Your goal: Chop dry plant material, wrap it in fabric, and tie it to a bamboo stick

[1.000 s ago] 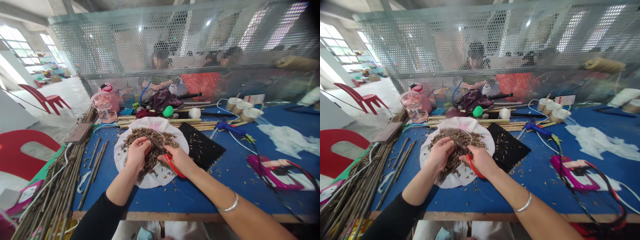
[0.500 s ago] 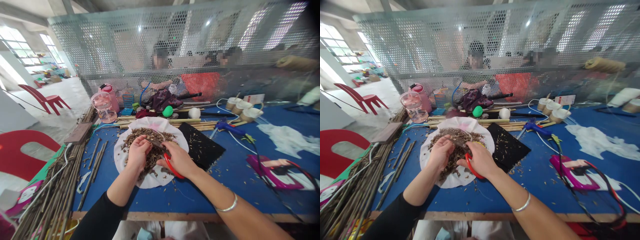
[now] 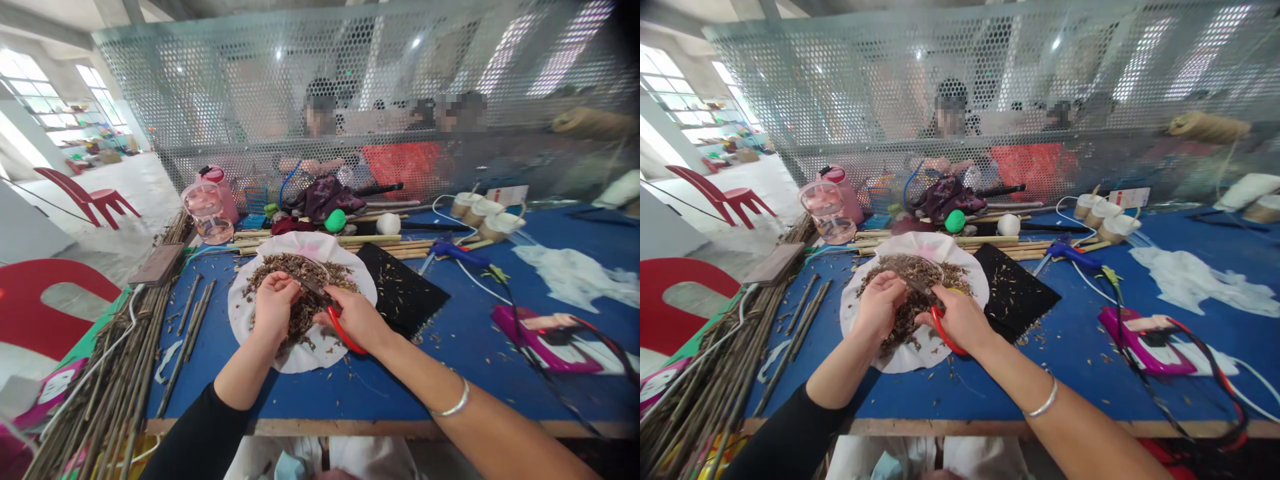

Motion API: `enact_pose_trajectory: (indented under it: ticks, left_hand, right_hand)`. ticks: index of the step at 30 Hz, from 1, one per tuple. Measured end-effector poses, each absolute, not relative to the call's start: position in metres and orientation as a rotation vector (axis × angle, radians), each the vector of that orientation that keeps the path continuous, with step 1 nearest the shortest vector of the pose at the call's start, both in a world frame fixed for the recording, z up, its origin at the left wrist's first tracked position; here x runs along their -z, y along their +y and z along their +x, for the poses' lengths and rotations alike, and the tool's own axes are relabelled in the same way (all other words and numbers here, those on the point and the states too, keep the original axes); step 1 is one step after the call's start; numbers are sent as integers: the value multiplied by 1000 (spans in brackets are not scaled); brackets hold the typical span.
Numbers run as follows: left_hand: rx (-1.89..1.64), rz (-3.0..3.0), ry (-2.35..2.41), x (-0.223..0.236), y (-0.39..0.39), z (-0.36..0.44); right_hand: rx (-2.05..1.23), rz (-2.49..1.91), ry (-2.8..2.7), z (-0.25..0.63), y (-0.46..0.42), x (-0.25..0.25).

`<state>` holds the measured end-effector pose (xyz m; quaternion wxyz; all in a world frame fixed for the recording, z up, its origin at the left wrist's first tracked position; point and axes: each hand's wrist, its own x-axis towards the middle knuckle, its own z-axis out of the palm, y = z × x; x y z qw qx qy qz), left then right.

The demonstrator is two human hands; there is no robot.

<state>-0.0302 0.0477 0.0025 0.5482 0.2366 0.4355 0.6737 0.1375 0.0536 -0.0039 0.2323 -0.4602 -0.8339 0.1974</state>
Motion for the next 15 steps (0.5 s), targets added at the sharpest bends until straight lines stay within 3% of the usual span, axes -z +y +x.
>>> enact_pose_trajectory:
  ticks: [15]
  left_hand:
    - [-1553,663,1125,-2,47,-30]
  right_hand:
    - [-576,-1396,-2349,145,54,-1]
